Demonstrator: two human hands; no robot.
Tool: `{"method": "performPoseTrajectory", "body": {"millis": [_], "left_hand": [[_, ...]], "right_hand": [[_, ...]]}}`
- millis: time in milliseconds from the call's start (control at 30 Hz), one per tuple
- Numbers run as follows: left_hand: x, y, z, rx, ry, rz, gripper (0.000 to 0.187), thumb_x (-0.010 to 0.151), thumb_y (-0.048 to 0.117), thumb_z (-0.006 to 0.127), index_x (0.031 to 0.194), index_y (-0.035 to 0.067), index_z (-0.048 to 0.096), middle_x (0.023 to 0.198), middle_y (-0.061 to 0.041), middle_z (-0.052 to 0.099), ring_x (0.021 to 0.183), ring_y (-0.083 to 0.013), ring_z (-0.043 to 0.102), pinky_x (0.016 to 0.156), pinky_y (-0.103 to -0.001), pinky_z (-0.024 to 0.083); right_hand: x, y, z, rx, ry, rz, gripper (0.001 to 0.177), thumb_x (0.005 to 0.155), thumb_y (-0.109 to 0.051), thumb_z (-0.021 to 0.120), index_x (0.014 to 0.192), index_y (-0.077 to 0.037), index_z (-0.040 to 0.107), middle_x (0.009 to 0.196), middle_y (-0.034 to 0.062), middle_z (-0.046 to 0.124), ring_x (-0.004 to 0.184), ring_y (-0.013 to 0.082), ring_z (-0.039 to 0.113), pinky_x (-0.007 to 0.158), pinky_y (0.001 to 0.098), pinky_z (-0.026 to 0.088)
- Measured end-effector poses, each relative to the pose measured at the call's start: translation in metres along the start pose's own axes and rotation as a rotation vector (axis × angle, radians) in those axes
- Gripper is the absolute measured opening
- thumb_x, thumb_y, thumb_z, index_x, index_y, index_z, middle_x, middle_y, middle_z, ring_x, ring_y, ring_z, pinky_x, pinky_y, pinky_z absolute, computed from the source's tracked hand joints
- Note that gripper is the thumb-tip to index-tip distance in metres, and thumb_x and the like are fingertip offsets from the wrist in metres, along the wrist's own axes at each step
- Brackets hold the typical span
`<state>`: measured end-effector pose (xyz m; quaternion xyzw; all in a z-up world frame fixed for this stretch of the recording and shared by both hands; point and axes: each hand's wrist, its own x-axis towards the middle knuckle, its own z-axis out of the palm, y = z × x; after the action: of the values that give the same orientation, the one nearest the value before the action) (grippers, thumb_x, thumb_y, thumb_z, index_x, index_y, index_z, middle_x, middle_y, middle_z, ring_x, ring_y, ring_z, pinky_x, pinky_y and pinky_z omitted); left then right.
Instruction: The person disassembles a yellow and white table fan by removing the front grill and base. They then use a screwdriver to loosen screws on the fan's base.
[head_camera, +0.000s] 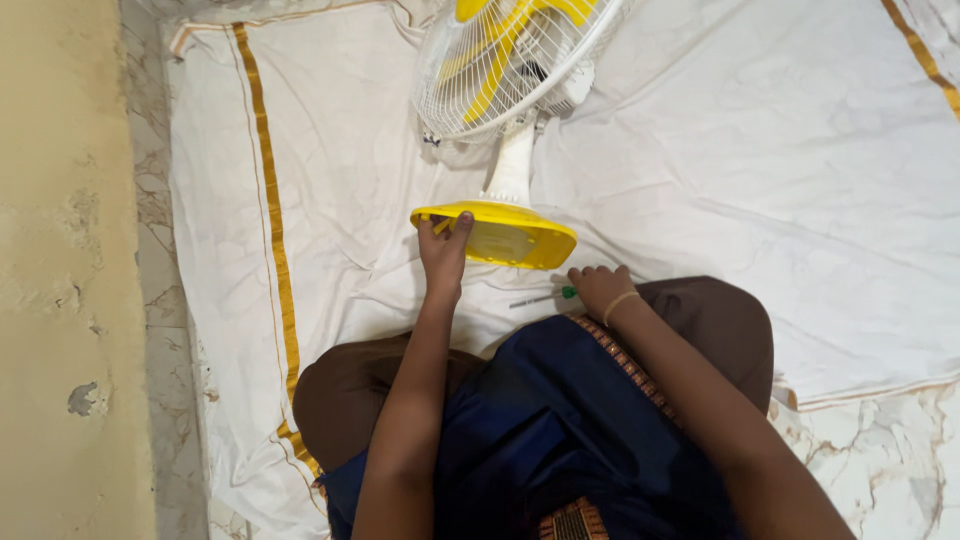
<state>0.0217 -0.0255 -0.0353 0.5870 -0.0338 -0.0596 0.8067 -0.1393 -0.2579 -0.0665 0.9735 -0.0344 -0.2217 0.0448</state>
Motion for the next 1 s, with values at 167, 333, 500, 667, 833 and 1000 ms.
{"method": "performPoseTrajectory", "body": {"millis": [167,333,500,667,833,1000], "left_hand": [[-0.006,0.001,0.001,0.056,-0.031,-0.016,0.066,0.090,0.035,0.080,0.131,-0.003,0.047,0.124,-0.017,0.060,0.111,-0.0231,0.060,0.095,-0.036,0.051],[-0.019,0.011,0.003,0.314,-0.017,0.138,0.066,0.096,0.041,0.074,0.131,-0.007,0.047,0.132,-0.020,0.052,0.121,-0.0287,0.055,0.103,-0.040,0.048],[-0.050,0.038,0.002,0.605,0.027,0.182,0.052,0.100,0.039,0.070,0.127,-0.004,0.055,0.127,-0.020,0.055,0.116,-0.0330,0.058,0.102,-0.042,0.048],[-0.060,0.082,0.002,0.875,0.073,0.646,0.041,0.100,0.032,0.077,0.121,0.003,0.057,0.122,-0.016,0.057,0.120,-0.0346,0.055,0.108,-0.047,0.044],[-0.037,0.105,0.019,1.194,-0.083,1.091,0.045,0.082,0.036,0.078,0.113,0.008,0.065,0.119,-0.014,0.059,0.115,-0.0367,0.055,0.097,-0.051,0.039],[0.003,0.107,0.022,1.323,-0.319,1.078,0.029,0.080,0.017,0.078,0.109,0.016,0.069,0.098,0.001,0.064,0.090,-0.0221,0.062,0.088,-0.044,0.047]], "right_hand": [[-0.086,-0.022,-0.032,0.335,0.224,0.111,0.029,0.094,-0.029,0.061,0.114,-0.009,0.055,0.109,0.0128,0.069,0.103,0.0324,0.069,0.083,0.0468,0.054],[-0.145,-0.065,-0.013,0.967,0.371,0.238,0.028,0.103,-0.033,0.056,0.114,-0.007,0.061,0.082,0.0119,0.067,0.078,0.0315,0.068,0.067,0.0390,0.052],[-0.133,-0.109,0.003,2.017,0.057,0.357,0.033,0.107,-0.036,0.047,0.108,-0.006,0.060,0.074,0.0000,0.051,0.057,0.0096,0.044,0.050,0.0255,0.036],[-0.118,-0.117,-0.009,2.323,0.017,0.441,0.028,0.107,-0.035,0.047,0.107,-0.008,0.056,0.075,-0.0012,0.050,0.057,0.0077,0.042,0.050,0.0243,0.036],[-0.111,-0.119,-0.006,2.301,0.066,0.399,0.028,0.106,-0.036,0.047,0.106,-0.008,0.054,0.075,-0.0009,0.051,0.056,0.0078,0.043,0.050,0.0239,0.037],[-0.103,-0.113,0.006,2.003,0.343,0.256,0.030,0.107,-0.032,0.048,0.103,-0.003,0.057,0.075,0.0041,0.057,0.055,0.0121,0.052,0.051,0.0264,0.044]]}}
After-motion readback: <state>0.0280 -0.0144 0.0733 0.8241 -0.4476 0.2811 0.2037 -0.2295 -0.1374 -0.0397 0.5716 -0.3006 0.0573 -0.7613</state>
